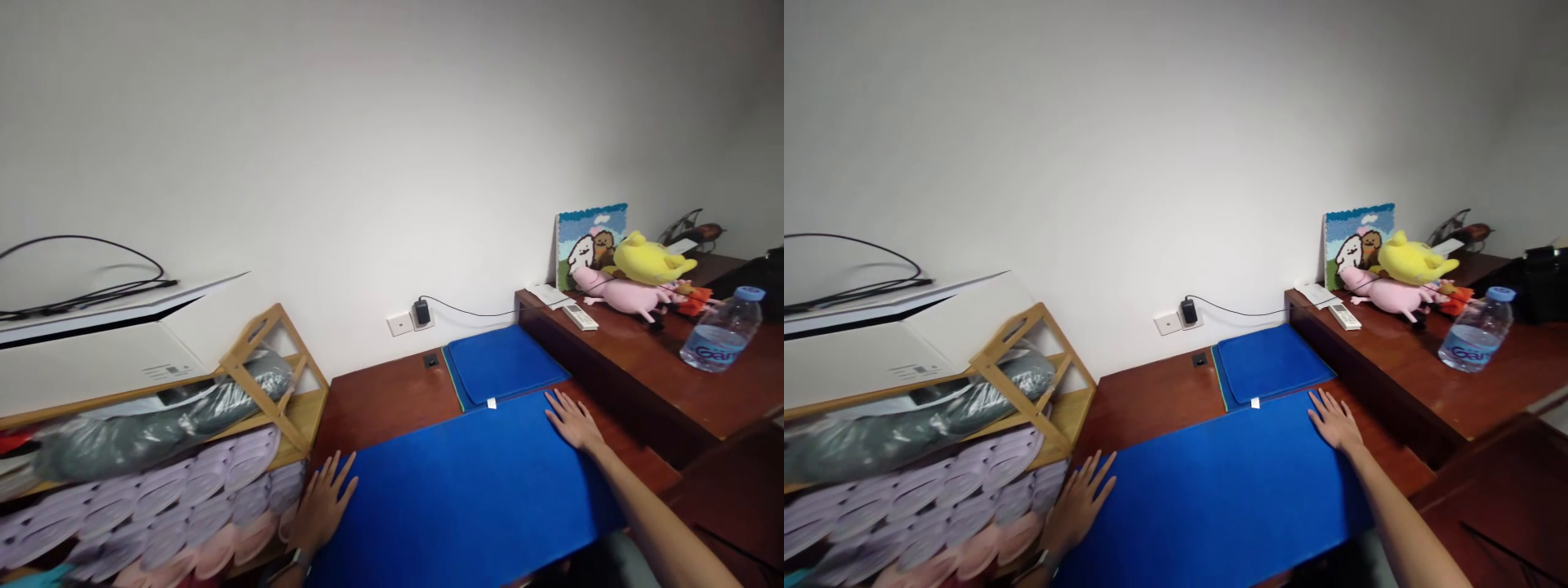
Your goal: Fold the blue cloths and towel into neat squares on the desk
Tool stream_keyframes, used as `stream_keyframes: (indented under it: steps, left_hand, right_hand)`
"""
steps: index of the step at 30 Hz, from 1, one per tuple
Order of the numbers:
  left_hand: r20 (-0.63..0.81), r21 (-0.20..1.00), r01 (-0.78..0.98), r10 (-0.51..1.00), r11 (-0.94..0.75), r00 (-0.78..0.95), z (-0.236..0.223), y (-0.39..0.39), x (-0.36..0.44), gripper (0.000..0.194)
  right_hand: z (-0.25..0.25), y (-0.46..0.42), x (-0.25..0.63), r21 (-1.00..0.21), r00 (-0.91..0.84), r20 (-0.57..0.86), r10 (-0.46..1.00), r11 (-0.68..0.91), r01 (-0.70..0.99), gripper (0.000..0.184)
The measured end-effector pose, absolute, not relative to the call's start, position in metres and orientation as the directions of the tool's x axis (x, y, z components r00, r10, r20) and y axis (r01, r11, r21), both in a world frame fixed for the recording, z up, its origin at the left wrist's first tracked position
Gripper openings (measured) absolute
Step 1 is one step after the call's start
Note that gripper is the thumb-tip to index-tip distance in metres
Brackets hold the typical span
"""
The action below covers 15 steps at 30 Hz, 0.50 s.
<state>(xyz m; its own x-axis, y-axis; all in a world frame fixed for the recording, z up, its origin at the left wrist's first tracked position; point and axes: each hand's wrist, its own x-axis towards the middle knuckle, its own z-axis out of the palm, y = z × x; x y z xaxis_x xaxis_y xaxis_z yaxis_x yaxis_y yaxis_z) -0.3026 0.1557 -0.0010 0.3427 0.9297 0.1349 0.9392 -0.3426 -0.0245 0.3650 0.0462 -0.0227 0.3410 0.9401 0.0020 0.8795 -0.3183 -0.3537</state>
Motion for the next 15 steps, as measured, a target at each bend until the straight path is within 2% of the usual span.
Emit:
stream_keyframes:
  steps: [4,8,11,15]
  left_hand:
    - [0.208,-0.064,0.936,0.912,-0.347,0.353,0.009,0.154,-0.302,0.059]
    - [0.314,-0.063,0.894,0.842,-0.443,0.439,0.03,0.144,-0.264,0.054]
    - [0.381,0.021,0.831,0.773,-0.556,0.507,0.04,0.107,-0.175,0.045]
    - [0.395,0.116,0.531,0.53,-0.839,0.751,0.03,0.017,0.001,0.026]
  right_hand:
    - [-0.014,0.046,0.37,-0.389,0.313,-0.048,0.949,-0.306,0.869,0.065]
    - [-0.009,0.047,0.374,-0.46,0.295,-0.062,0.953,-0.29,0.84,0.059]
    - [-0.01,0.049,0.376,-0.481,0.306,-0.069,0.95,-0.3,0.824,0.058]
    - [-0.009,0.051,0.377,-0.484,0.314,-0.081,0.946,-0.313,0.817,0.06]
